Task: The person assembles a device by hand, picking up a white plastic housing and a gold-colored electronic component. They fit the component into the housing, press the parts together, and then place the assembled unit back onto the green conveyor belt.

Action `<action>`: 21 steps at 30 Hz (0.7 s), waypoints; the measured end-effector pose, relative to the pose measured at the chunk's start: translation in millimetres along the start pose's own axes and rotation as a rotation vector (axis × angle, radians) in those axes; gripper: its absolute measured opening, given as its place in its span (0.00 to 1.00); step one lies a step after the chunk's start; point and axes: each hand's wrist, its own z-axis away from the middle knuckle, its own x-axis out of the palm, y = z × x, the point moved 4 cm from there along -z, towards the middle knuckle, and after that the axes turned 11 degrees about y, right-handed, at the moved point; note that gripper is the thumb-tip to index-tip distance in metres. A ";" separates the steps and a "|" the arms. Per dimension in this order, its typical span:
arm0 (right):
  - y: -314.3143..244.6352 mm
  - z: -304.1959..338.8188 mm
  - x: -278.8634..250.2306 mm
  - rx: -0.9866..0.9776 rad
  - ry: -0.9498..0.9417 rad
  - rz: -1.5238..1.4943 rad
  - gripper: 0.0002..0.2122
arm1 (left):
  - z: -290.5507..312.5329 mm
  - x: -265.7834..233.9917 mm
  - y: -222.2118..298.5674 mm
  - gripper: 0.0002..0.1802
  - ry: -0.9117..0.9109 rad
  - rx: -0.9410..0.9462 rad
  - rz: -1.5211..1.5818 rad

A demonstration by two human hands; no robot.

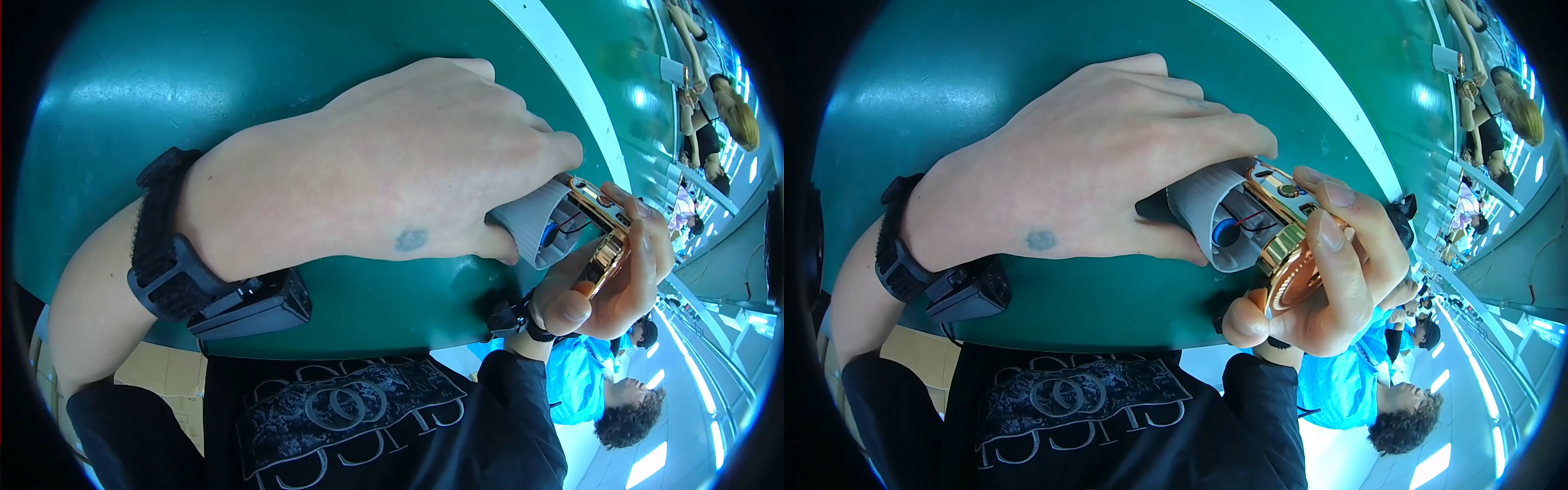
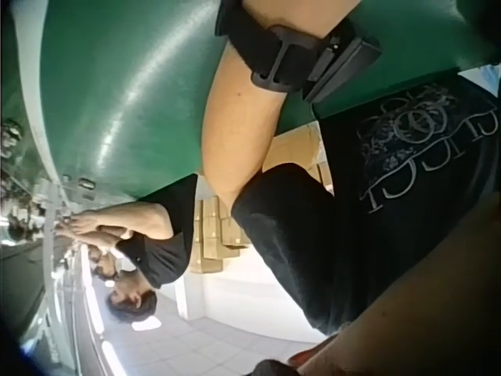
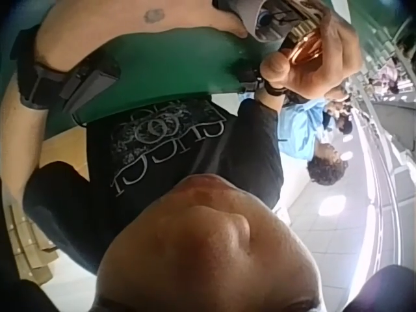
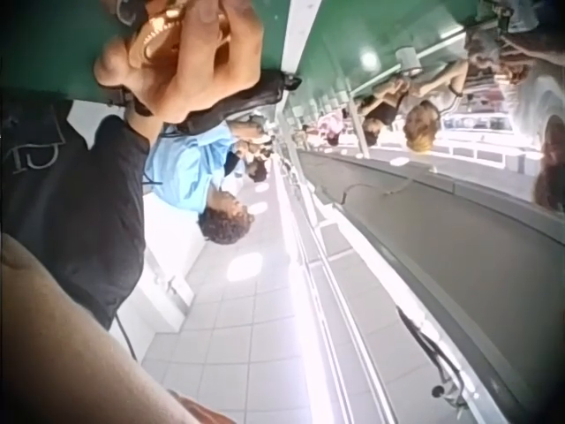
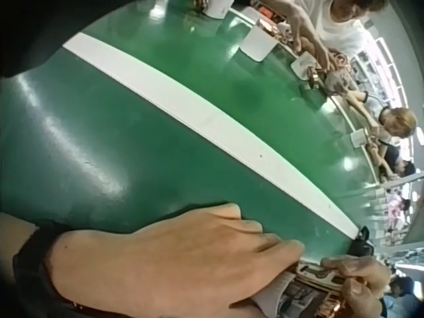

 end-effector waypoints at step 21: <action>-8.3 -2.8 -2.0 0.011 0.012 0.132 0.36 | 1.9 2.2 -1.5 0.35 -0.036 -0.014 0.027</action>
